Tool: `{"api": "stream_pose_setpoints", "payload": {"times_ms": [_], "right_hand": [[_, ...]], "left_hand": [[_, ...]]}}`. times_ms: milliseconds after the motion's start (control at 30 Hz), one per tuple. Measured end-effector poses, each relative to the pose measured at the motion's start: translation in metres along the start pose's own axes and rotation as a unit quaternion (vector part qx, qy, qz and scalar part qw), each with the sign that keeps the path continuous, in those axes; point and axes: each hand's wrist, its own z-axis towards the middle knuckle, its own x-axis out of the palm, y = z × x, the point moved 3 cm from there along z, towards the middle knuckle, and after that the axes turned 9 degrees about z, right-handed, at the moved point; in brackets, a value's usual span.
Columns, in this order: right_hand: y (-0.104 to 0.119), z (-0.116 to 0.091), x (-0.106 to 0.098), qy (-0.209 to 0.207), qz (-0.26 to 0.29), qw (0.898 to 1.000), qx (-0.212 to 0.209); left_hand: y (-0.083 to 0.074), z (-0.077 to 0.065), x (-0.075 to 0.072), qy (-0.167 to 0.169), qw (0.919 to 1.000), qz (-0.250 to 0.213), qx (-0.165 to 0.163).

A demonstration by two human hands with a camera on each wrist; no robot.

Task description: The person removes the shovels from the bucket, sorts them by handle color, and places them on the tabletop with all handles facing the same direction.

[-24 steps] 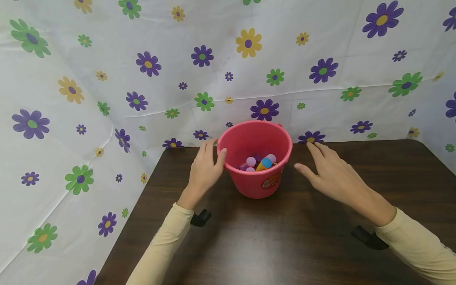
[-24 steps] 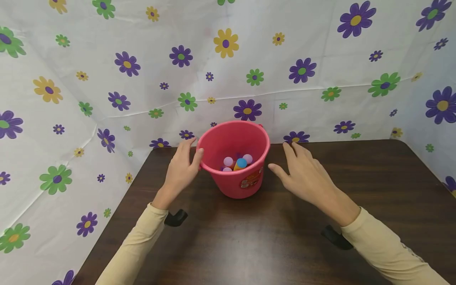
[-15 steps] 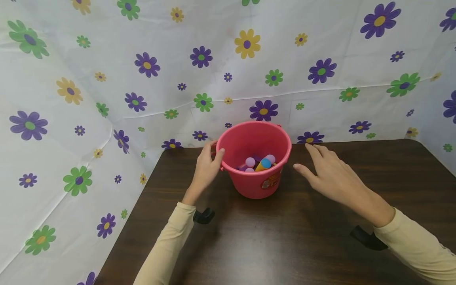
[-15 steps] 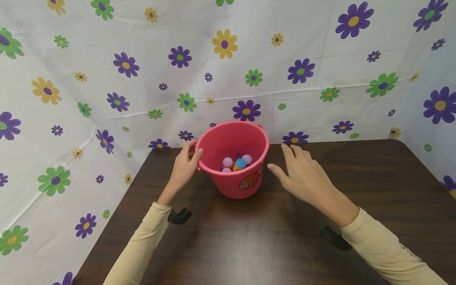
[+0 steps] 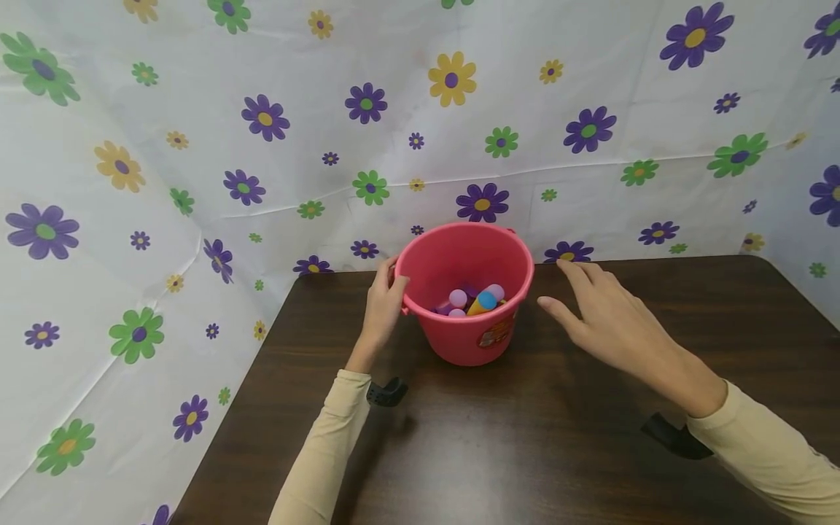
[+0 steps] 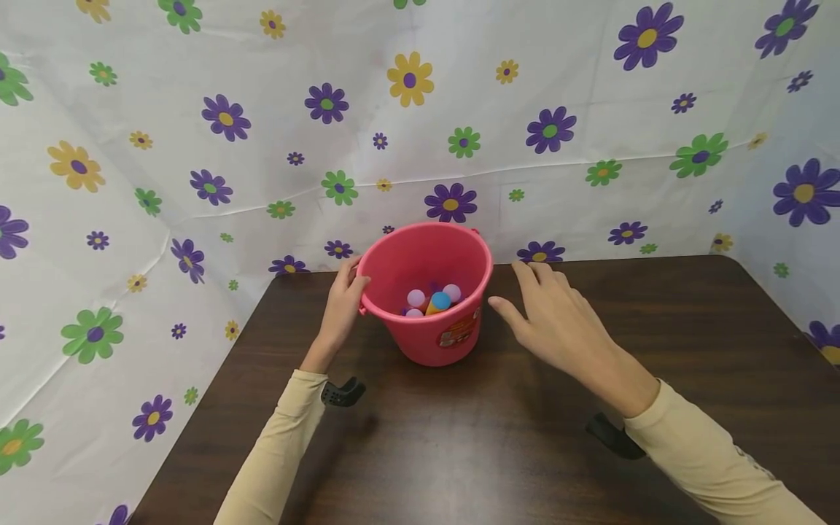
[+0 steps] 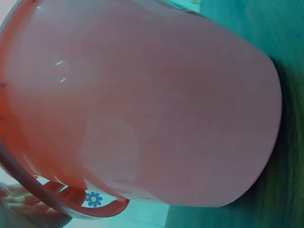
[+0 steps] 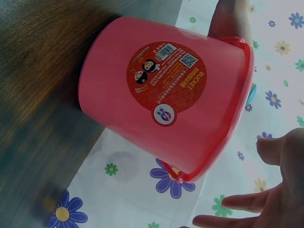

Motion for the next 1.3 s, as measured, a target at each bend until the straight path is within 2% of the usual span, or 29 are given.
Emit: {"api": "stream_pose_setpoints", "payload": {"times_ms": [333,600,700,933,1100,1300], "right_hand": [[0.006,0.000,0.001,-0.013,0.015,1.000,-0.008],[0.014,0.000,0.000,-0.090,0.036,0.993,-0.061],[0.018,0.002,0.000,-0.106,0.051,0.990,-0.073],[0.030,0.008,0.003,-0.107,0.066,0.988,-0.088],[0.040,0.016,0.004,-0.118,0.083,0.982,-0.123],[0.049,0.032,0.010,-0.097,0.106,0.978,-0.154]], "left_hand": [[0.003,0.005,-0.003,0.023,0.9997,-0.004,-0.010],[0.006,0.007,-0.001,0.022,0.9996,-0.012,-0.009],[0.007,0.006,0.000,0.014,0.9996,-0.022,-0.012],[0.010,0.003,0.003,-0.004,0.9987,-0.045,-0.023],[0.011,0.003,0.004,-0.003,0.9985,-0.050,-0.022],[0.012,0.006,0.006,0.001,0.9985,-0.052,-0.019]]}}
